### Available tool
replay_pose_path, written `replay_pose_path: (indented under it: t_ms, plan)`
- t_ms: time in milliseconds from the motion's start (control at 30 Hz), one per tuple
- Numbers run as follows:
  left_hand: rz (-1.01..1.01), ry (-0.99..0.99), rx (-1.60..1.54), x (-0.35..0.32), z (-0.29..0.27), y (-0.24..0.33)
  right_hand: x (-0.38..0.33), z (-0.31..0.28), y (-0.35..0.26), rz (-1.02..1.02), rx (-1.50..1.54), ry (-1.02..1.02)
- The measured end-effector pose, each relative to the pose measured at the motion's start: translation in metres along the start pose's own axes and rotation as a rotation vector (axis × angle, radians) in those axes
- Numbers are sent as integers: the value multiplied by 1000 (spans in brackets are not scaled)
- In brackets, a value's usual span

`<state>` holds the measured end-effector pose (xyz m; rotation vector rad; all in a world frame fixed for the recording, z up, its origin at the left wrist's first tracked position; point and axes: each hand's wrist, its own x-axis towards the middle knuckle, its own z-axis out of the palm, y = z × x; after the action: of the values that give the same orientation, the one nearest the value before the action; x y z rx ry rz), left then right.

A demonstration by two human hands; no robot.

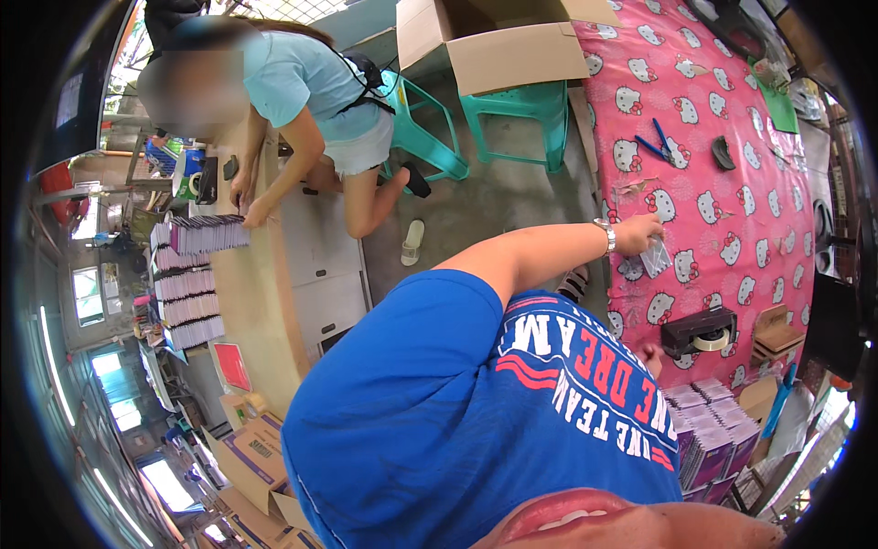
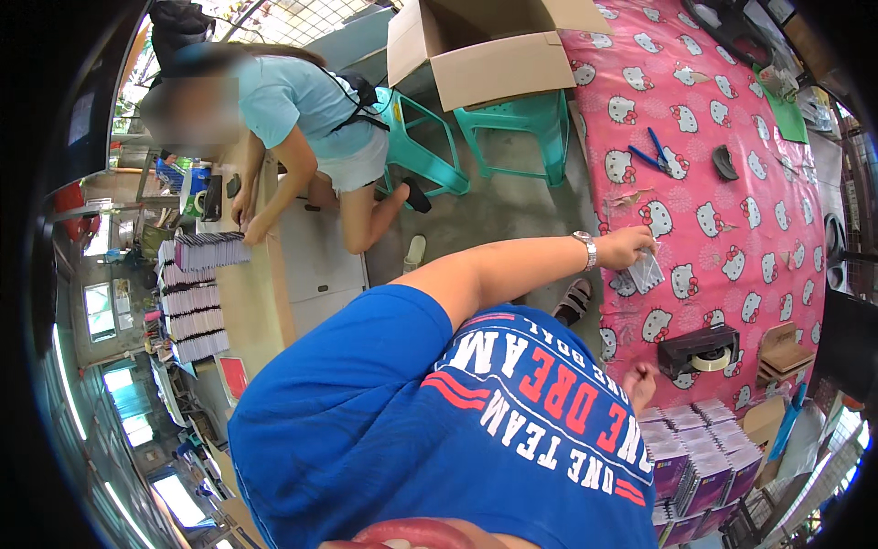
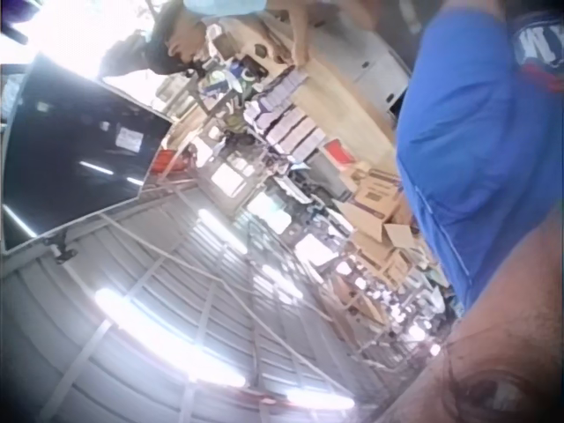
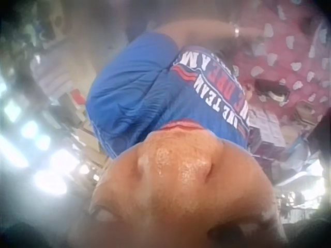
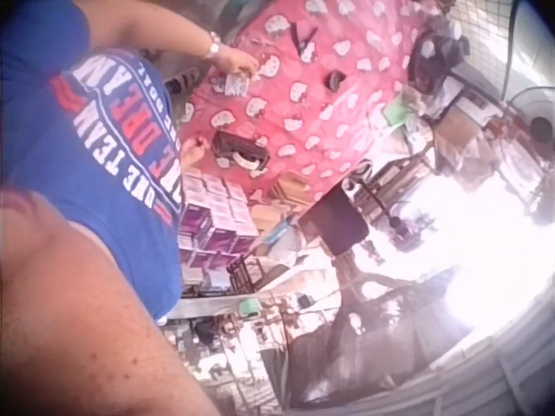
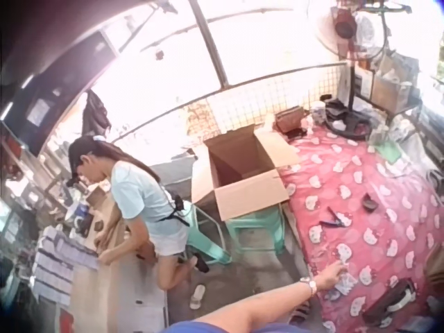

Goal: The person places notebooks into plastic sleeves, applies tape to seal the sleeves, and then stacks the packaged notebooks into a cardboard box.

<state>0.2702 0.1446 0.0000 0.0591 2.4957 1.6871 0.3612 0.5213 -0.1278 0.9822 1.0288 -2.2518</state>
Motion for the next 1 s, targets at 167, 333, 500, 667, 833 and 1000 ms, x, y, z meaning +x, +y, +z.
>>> replay_pose_path:
  t_ms: [167, 333, 500, 667, 833, 1000]
  plan:
    - [37, 8, 33, 3, 2, -12, 5, 191, -16, -26, -97, -626]
    - [6, -4, 22, 0, -6, -3, -7, 350, -78, -265, -1099, -718]
    - [-148, 18, -144, -7, -9, 7, 12, 379, -79, -170, -2064, -889]
    - [-115, 77, -154, -11, -3, 4, 25, 368, -83, -32, -1907, -903]
    - [-118, 69, -163, -16, -4, 0, 43, 361, -82, 152, -1831, -940]
    - [-180, -24, -211, -12, -18, 30, 87, 314, -75, 496, -1203, -851]
